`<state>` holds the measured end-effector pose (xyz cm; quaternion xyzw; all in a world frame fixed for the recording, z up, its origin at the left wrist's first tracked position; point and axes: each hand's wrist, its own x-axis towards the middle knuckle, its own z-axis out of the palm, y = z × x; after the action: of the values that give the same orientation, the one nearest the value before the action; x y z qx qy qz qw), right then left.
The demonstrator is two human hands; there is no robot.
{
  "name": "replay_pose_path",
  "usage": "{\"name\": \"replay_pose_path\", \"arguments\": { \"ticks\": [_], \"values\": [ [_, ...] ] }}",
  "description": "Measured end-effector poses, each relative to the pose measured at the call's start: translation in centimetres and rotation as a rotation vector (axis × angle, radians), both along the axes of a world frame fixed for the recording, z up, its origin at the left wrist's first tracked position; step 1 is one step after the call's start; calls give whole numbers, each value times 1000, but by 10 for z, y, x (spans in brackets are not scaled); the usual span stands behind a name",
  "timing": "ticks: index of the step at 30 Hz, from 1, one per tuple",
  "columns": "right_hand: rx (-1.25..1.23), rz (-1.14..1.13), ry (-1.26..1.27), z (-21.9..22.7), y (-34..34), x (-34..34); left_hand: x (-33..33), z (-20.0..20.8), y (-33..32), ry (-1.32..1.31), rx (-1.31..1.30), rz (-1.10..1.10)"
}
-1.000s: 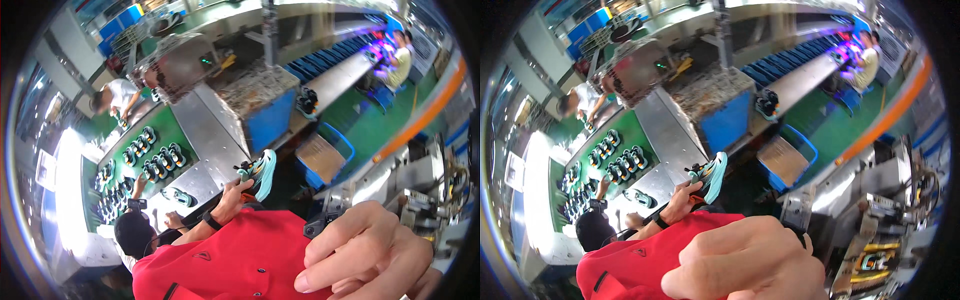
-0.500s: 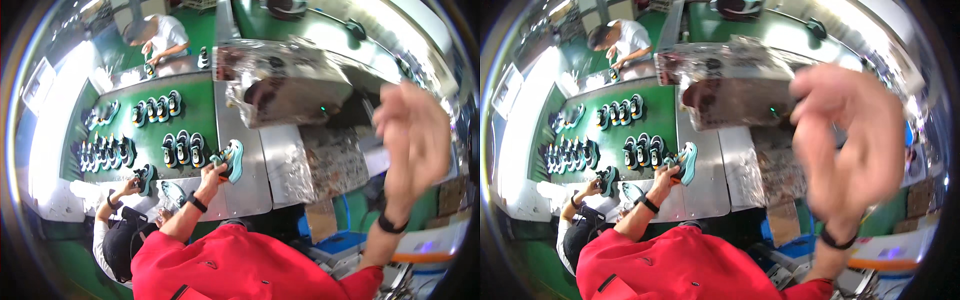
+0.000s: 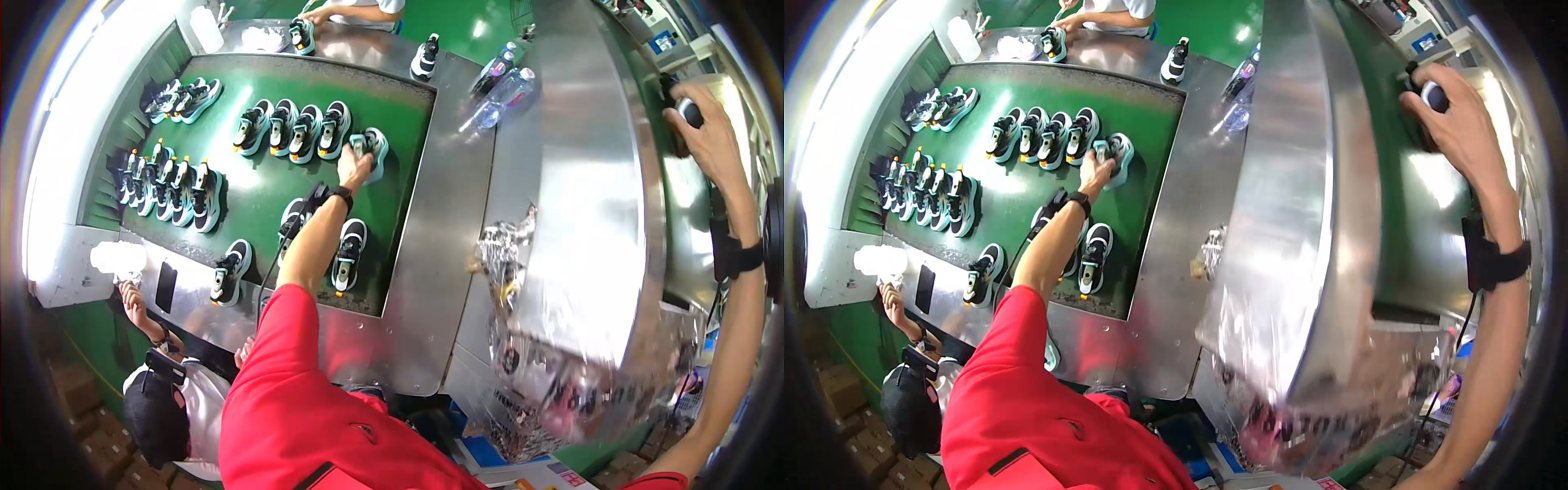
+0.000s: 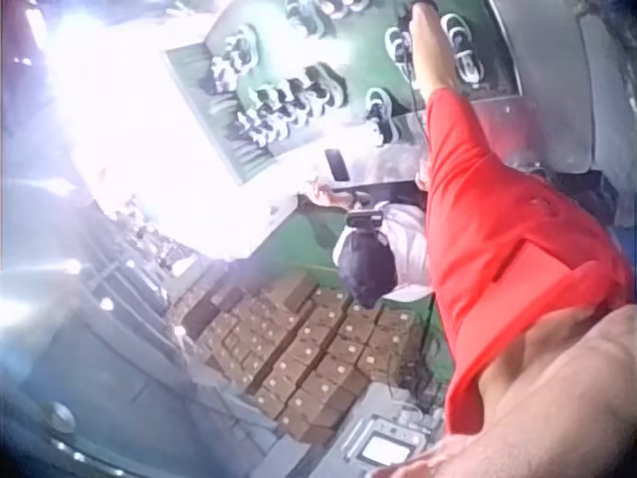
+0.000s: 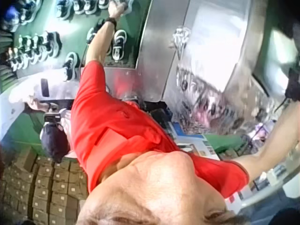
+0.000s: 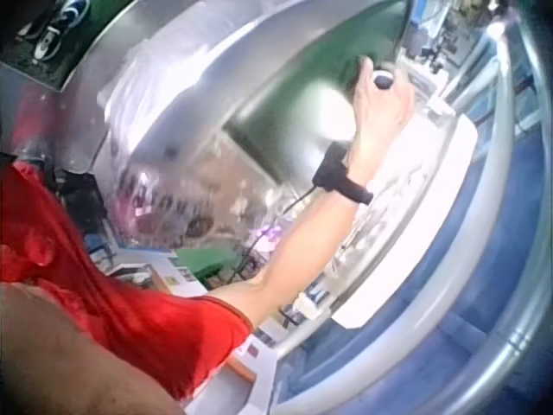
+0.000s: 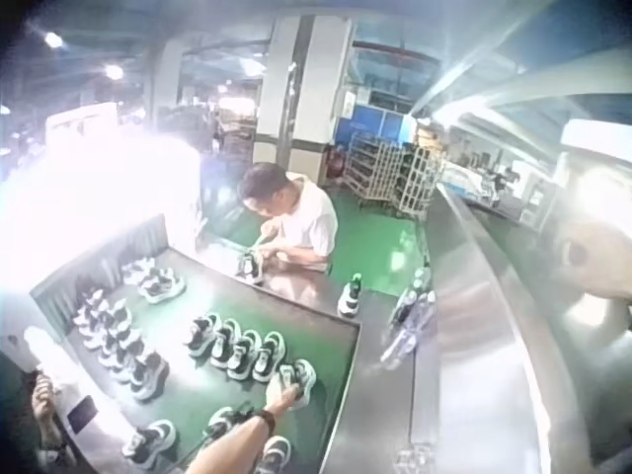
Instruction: Operate a heel-lasting machine to shape shoes in a factory.
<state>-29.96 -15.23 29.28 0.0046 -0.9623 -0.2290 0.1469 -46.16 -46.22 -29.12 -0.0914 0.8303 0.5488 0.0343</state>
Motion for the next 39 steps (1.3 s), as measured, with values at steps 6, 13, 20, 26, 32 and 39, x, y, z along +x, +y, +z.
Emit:
{"name": "replay_pose_path", "arguments": {
  "ticks": [6,13,20,26,32,39],
  "values": [
    [-212,-174,145,5,66,34,-10,-51,-13,495,-212,-167],
    [-630,-97,290,-2,94,74,173,45,-29,-165,536,-405],
    [-1128,-117,762,87,4,185,349,227,-25,-753,1092,-972],
    [-1181,238,1022,102,-75,381,411,361,45,-892,1552,-1608],
    [-1051,-161,911,28,-171,577,551,437,58,-1577,1368,-1830],
    [-1077,-648,1527,-129,-322,776,752,397,26,-1347,1059,-2093]
  ]
}}
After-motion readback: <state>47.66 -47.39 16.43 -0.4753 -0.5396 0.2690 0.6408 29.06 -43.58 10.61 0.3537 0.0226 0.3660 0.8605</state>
